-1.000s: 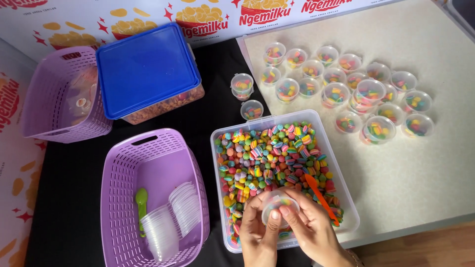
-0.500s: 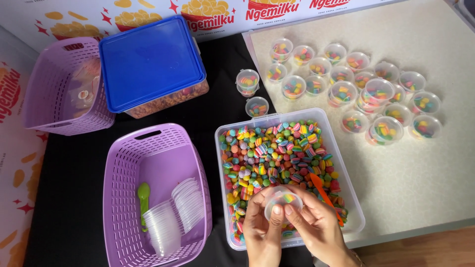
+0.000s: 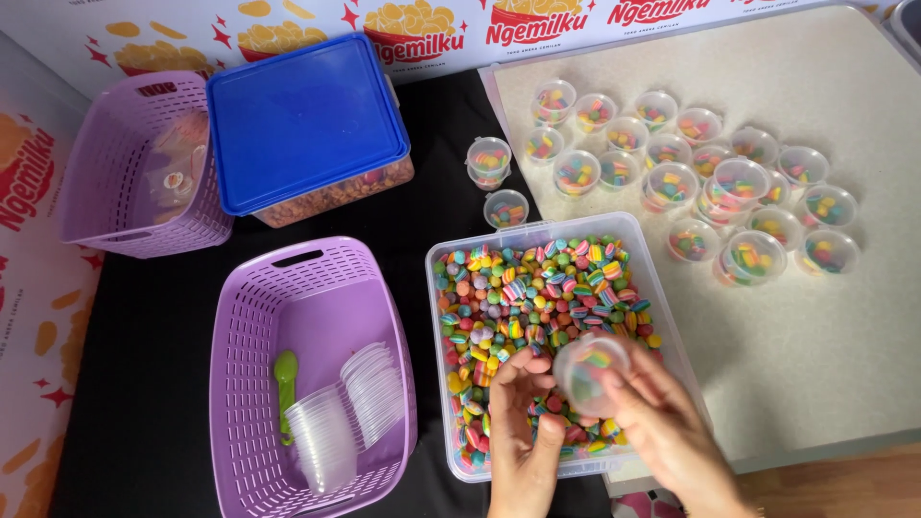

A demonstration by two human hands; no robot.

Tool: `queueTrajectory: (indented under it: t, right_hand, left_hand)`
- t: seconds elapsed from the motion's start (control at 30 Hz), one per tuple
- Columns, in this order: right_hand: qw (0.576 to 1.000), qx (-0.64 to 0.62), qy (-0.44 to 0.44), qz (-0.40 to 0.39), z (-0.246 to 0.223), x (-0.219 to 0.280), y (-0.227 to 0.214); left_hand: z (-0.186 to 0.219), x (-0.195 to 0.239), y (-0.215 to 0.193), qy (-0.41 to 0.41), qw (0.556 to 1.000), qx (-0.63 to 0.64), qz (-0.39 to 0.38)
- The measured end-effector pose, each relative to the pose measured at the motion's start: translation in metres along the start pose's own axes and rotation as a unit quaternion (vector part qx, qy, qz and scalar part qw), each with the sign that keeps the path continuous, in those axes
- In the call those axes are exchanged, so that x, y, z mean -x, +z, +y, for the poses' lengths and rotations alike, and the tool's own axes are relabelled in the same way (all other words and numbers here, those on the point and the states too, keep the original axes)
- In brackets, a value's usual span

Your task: The person scoops colorful candies from a large container into small plastic cups using an orange scoop. They place filled cups on the table and repeat the process with new cups from a purple basket.

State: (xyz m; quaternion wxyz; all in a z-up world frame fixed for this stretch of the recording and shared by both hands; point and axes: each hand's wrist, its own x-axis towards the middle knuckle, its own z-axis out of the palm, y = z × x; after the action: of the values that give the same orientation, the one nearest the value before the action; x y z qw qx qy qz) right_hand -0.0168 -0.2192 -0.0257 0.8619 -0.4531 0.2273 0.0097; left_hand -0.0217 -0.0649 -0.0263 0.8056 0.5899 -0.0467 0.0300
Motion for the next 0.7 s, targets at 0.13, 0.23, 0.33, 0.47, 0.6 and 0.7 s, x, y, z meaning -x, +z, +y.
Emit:
queueTrajectory:
  t: [0.13,0.23,0.33,0.47,0.6,0.7]
  right_hand:
    - [0.990,0.094,-0.066,-0.081,-0.061,-0.013,-0.006]
    - [0.982,0.116,-0.140,-0.050,-0.109,-0.052,-0.009]
    - [0.968,0.109,-0.199,-0.105,-0.149,-0.108,0.009]
    - [0.941,0.257,-0.195,-0.101,-0.157,-0.201,0.042]
    - [0.888,0.413,-0.187,-0.077,-0.132,-0.294,0.077]
    - [0.861,0.470,-0.187,-0.057,-0.127,-0.320,0.121]
  left_hand:
    - [0.011,0.000,0.001,-0.035,0.999,-0.021,0.000]
    - [0.016,0.001,0.002,-0.093,0.995,-0.037,-0.007]
    - [0.020,0.000,0.004,-0.102,0.994,-0.043,-0.015]
    - [0.027,-0.001,0.007,-0.098,0.993,-0.068,-0.001]
    - [0.028,-0.001,0.010,-0.069,0.993,-0.090,0.020]
    - [0.016,0.001,0.011,-0.040,0.992,-0.119,0.024]
